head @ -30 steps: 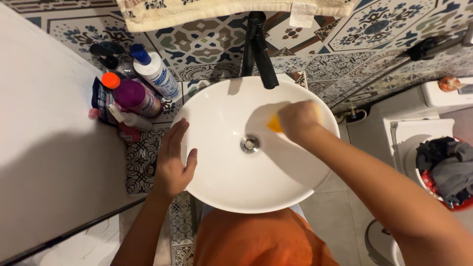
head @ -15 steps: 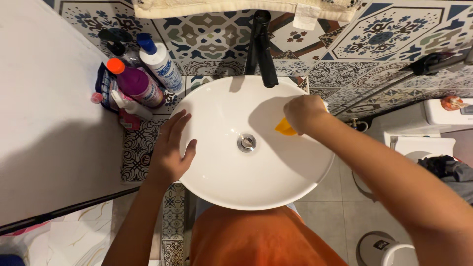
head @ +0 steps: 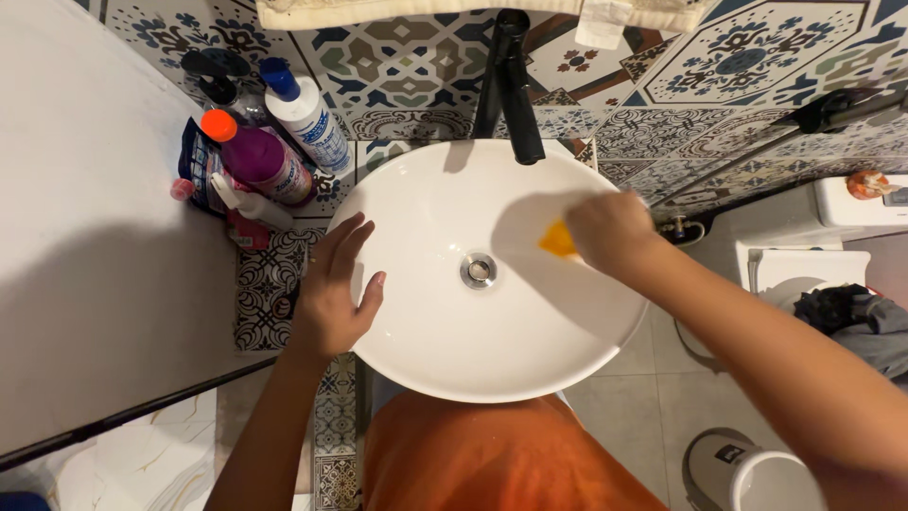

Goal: The person cleans a white bathroom sink by first using a pair of scissors to scrape the drain area, then wiping the basin with a yellow sponge under running water. The person finishes by rinsing their hands.

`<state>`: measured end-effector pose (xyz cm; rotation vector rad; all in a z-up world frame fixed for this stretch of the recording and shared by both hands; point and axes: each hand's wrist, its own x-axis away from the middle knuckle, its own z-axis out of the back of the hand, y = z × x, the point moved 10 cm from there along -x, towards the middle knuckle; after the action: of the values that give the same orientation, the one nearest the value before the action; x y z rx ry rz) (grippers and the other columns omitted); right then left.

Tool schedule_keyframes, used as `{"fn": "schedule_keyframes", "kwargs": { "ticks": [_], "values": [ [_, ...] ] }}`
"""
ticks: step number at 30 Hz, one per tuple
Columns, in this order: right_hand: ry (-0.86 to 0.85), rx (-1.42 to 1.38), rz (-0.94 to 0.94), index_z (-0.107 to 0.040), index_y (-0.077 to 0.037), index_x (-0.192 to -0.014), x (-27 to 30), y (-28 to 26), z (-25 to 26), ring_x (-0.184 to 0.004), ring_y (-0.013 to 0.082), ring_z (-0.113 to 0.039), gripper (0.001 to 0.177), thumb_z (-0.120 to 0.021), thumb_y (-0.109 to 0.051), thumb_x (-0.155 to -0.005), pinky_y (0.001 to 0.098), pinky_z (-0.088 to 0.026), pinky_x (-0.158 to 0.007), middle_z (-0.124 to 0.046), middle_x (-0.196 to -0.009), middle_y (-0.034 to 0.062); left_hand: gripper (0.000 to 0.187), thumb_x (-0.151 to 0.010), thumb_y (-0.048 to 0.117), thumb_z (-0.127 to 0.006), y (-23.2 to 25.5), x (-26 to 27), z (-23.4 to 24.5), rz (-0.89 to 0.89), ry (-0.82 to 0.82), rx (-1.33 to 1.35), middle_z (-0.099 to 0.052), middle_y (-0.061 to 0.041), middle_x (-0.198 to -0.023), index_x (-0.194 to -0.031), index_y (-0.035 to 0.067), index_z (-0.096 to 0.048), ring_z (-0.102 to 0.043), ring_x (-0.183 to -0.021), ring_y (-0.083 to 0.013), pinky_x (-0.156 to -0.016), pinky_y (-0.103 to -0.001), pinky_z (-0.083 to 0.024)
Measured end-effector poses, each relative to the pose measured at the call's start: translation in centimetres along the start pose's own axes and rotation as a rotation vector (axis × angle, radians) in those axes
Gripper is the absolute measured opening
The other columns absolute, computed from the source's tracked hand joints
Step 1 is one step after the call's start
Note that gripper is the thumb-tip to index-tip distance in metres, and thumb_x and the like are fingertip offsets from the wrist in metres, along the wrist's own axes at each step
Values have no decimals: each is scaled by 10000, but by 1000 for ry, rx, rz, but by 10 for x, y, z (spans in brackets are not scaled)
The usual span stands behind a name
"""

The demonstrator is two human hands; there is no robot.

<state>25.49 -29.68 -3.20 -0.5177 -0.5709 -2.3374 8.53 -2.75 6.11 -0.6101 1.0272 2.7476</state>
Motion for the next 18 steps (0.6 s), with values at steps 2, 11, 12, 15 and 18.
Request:
{"fn": "schedule_keyframes", "kwargs": {
  "ticks": [2,11,12,15,18],
  "values": [
    [-200,-35,-13,-730,-110,-1015,33,-4,-28,-946,289,-758,181,-646,-206,-885,434,-617,-781,-758,-996,93,613,-912,85,-718,-5,0,-1,25,-11,9,-507,-187,-1485,-1471,39,-471,-528,-1357,-388,-1120,-462,-470],
    [-438,-914,100,-600,-5,-998,69,-180,-19,-861,359,-754,404,-695,-382,-886,427,-566,-805,-743,-859,228,595,-950,121,-641,-21,3,-3,26,-57,86,-493,-183,-1526,-1508,48,-448,-511,-1394,-388,-1164,-468,-442],
    [-363,-1035,107,-615,6,-967,55,-191,-6,-827,345,-724,454,-707,-430,-879,434,-550,-769,-721,-848,220,585,-970,135,-613,-24,4,-4,30,-61,110,-487,-188,-1541,-1522,46,-441,-507,-1410,-388,-1180,-465,-438],
    [-100,-1329,55,-637,4,-925,8,-212,27,-723,274,-660,489,-718,-477,-890,411,-518,-703,-676,-787,187,534,-1086,282,-460,-30,11,1,-1,1,166,-426,-207,-1605,-1557,33,-411,-450,-1483,-392,-1259,-498,-373],
    [202,-1766,-100,-612,-14,-993,-35,-209,50,-713,209,-629,409,-693,-407,-918,378,-535,-674,-657,-794,126,623,-1132,453,-347,-35,16,8,-29,103,222,-341,-235,-1639,-1571,11,-369,-353,-1545,-416,-1309,-523,-298]
  ]
}}
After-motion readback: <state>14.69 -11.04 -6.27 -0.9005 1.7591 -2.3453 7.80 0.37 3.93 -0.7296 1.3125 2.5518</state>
